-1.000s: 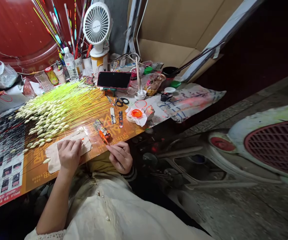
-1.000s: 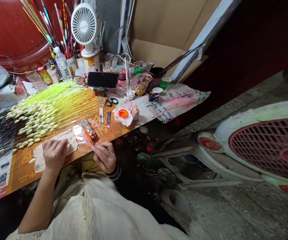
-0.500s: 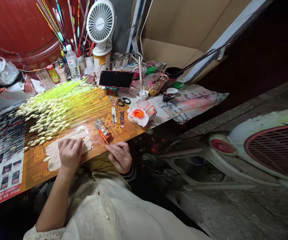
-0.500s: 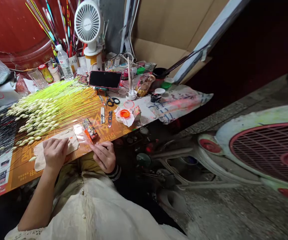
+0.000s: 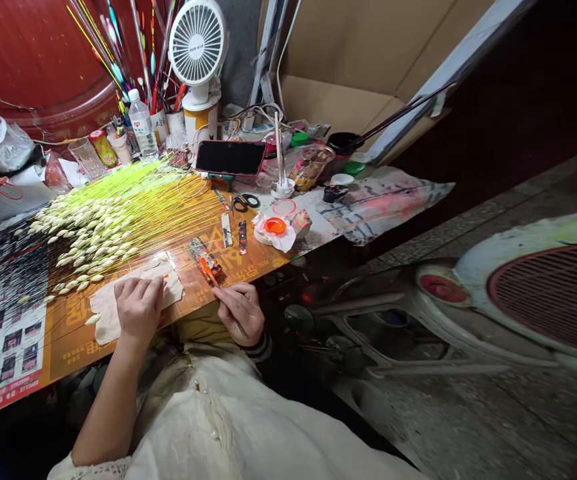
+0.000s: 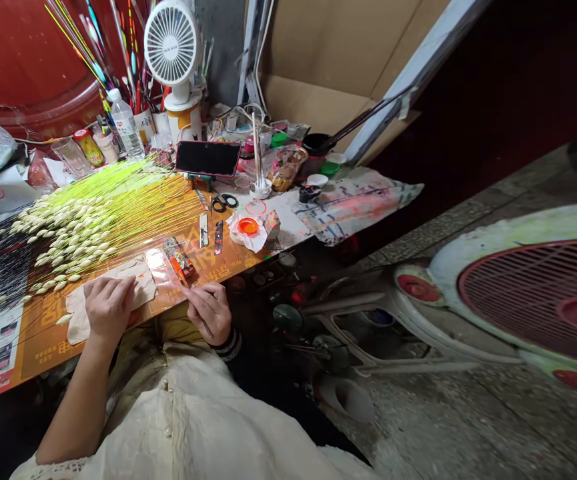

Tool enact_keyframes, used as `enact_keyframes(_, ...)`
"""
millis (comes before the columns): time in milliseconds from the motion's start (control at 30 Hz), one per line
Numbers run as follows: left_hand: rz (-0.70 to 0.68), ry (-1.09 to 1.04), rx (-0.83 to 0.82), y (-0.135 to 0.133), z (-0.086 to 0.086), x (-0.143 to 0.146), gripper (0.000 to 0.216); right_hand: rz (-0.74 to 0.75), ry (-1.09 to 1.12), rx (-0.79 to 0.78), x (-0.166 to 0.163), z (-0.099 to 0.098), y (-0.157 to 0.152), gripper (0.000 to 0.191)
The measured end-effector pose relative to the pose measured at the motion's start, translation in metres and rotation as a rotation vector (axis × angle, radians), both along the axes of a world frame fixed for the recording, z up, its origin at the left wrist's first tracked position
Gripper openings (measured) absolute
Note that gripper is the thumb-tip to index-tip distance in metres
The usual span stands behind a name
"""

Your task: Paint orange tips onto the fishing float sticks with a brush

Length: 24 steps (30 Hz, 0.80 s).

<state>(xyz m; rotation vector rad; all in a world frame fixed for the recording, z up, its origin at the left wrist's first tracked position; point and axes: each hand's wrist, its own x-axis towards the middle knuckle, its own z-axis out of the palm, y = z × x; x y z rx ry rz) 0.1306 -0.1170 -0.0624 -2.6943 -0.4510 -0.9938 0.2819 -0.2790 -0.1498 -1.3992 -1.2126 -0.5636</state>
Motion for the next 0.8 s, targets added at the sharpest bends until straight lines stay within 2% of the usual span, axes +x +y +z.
enact_keyframes(500, 0.009, -0.008, -0.052, -0.001, -0.003, -0.002, 0.009, 0.05, -0.027, 0.019, -0.006, 0.004, -0.003, 0.052)
enact_keyframes(800, 0.028, 0.008, -0.064, -0.002, -0.004, -0.003, 0.011, 0.066, -0.019, -0.088, -0.015, -0.009, -0.002, 0.055)
